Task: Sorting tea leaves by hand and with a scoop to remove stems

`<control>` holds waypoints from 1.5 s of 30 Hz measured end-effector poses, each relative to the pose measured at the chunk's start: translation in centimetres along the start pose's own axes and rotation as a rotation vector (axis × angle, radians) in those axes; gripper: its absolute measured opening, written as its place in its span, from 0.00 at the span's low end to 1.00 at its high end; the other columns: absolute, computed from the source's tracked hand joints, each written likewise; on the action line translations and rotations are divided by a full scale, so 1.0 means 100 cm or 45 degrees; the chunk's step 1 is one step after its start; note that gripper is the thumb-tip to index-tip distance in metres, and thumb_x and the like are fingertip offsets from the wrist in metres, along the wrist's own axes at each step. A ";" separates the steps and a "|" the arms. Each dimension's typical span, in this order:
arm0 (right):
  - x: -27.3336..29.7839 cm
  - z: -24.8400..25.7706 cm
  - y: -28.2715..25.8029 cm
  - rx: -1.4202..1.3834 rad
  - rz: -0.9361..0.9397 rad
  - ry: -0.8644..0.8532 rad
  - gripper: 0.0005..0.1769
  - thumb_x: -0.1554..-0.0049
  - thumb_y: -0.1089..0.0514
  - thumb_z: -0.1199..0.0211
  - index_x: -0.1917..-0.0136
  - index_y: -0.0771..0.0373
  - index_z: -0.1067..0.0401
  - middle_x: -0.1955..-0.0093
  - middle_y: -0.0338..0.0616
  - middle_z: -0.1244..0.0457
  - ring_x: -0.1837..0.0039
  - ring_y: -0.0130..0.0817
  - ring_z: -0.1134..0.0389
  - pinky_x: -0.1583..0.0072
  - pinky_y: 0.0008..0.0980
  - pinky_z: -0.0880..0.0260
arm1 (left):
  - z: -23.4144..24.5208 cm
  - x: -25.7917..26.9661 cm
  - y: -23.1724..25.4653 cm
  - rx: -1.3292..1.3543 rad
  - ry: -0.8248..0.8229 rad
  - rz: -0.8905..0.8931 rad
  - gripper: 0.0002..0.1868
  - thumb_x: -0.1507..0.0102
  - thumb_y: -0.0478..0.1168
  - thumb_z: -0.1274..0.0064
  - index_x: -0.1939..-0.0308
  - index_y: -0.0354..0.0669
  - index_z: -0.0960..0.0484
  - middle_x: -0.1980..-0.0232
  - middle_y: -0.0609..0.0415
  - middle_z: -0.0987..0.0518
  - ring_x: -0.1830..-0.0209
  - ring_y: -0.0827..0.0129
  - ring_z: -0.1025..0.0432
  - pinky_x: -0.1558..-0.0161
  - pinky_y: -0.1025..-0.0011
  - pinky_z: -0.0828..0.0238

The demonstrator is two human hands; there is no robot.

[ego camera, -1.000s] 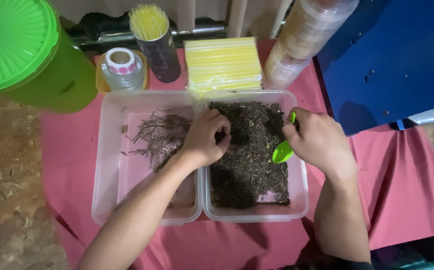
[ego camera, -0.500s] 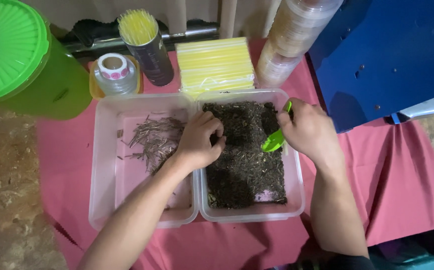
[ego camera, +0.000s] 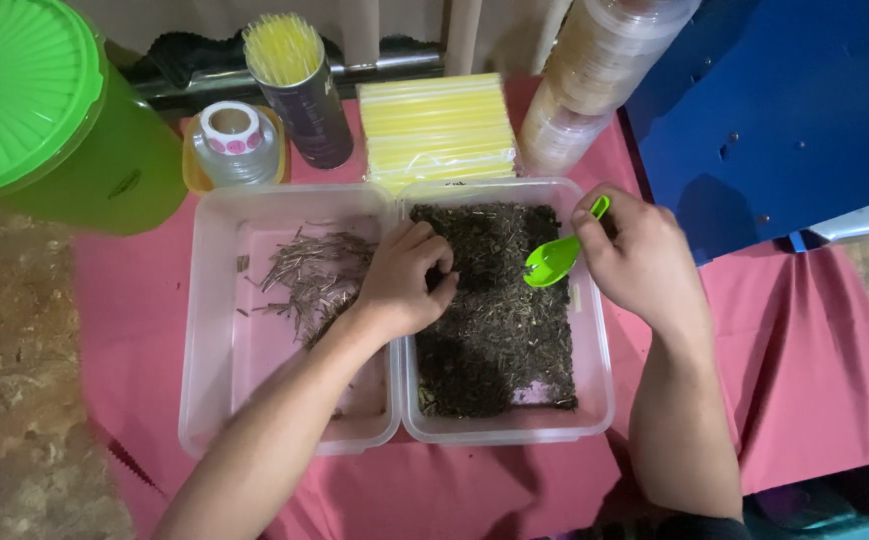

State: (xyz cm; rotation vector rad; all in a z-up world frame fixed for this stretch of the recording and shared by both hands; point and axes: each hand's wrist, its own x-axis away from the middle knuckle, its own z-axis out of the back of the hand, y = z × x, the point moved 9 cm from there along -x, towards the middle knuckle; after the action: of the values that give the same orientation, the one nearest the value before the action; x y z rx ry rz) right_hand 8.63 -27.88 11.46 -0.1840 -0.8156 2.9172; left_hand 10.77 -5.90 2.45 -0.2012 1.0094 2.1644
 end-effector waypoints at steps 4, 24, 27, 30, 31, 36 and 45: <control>0.005 0.012 -0.002 0.232 0.039 0.062 0.10 0.37 0.55 0.42 0.52 0.60 0.23 0.65 0.60 0.32 0.54 0.68 0.29 0.50 0.59 0.30 | -0.004 0.001 -0.005 -0.035 0.009 -0.032 0.16 0.40 0.36 0.39 0.66 0.52 0.34 0.66 0.57 0.40 0.62 0.58 0.36 0.58 0.58 0.36; 0.011 -0.047 -0.009 0.539 0.142 -0.352 0.16 0.38 0.45 0.49 0.44 0.51 0.26 0.58 0.49 0.28 0.52 0.58 0.25 0.47 0.59 0.26 | 0.002 0.000 0.003 0.007 0.002 -0.067 0.17 0.36 0.32 0.48 0.71 0.53 0.41 0.69 0.58 0.44 0.67 0.59 0.40 0.65 0.59 0.44; 0.017 -0.033 -0.027 0.375 0.261 -0.257 0.10 0.37 0.48 0.47 0.49 0.51 0.27 0.62 0.50 0.29 0.54 0.58 0.26 0.52 0.59 0.26 | -0.007 0.000 -0.006 0.002 0.006 -0.094 0.18 0.37 0.33 0.47 0.69 0.53 0.42 0.67 0.56 0.43 0.65 0.56 0.38 0.62 0.56 0.41; 0.031 -0.041 -0.059 0.069 0.390 -0.398 0.13 0.39 0.62 0.51 0.53 0.60 0.24 0.69 0.50 0.32 0.65 0.48 0.26 0.59 0.41 0.25 | 0.004 0.000 0.004 0.053 0.025 -0.114 0.16 0.36 0.33 0.51 0.70 0.53 0.42 0.68 0.59 0.45 0.68 0.61 0.42 0.62 0.59 0.43; 0.031 -0.046 -0.064 0.069 0.389 -0.396 0.13 0.39 0.62 0.51 0.53 0.60 0.24 0.69 0.50 0.32 0.65 0.48 0.26 0.59 0.41 0.25 | 0.003 0.000 0.003 0.052 0.024 -0.116 0.16 0.36 0.33 0.51 0.70 0.53 0.42 0.68 0.59 0.45 0.68 0.61 0.42 0.62 0.59 0.43; 0.034 -0.055 -0.095 -0.183 0.594 -0.481 0.10 0.38 0.66 0.46 0.56 0.71 0.24 0.70 0.54 0.33 0.69 0.49 0.27 0.60 0.42 0.24 | 0.003 0.000 0.007 0.009 0.059 -0.181 0.17 0.36 0.31 0.52 0.71 0.53 0.43 0.69 0.59 0.46 0.69 0.62 0.43 0.64 0.62 0.52; 0.016 -0.023 -0.011 0.331 0.159 -0.289 0.10 0.38 0.47 0.45 0.53 0.53 0.29 0.68 0.50 0.31 0.54 0.60 0.27 0.51 0.59 0.28 | 0.002 0.002 0.003 0.041 0.037 -0.106 0.16 0.34 0.33 0.52 0.69 0.53 0.41 0.68 0.59 0.45 0.67 0.63 0.43 0.62 0.60 0.45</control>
State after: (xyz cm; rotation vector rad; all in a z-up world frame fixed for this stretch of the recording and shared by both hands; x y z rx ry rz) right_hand 7.51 -25.55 9.95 0.1248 -0.4545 3.1657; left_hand 10.47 -5.81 2.72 -0.2559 1.0338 2.0738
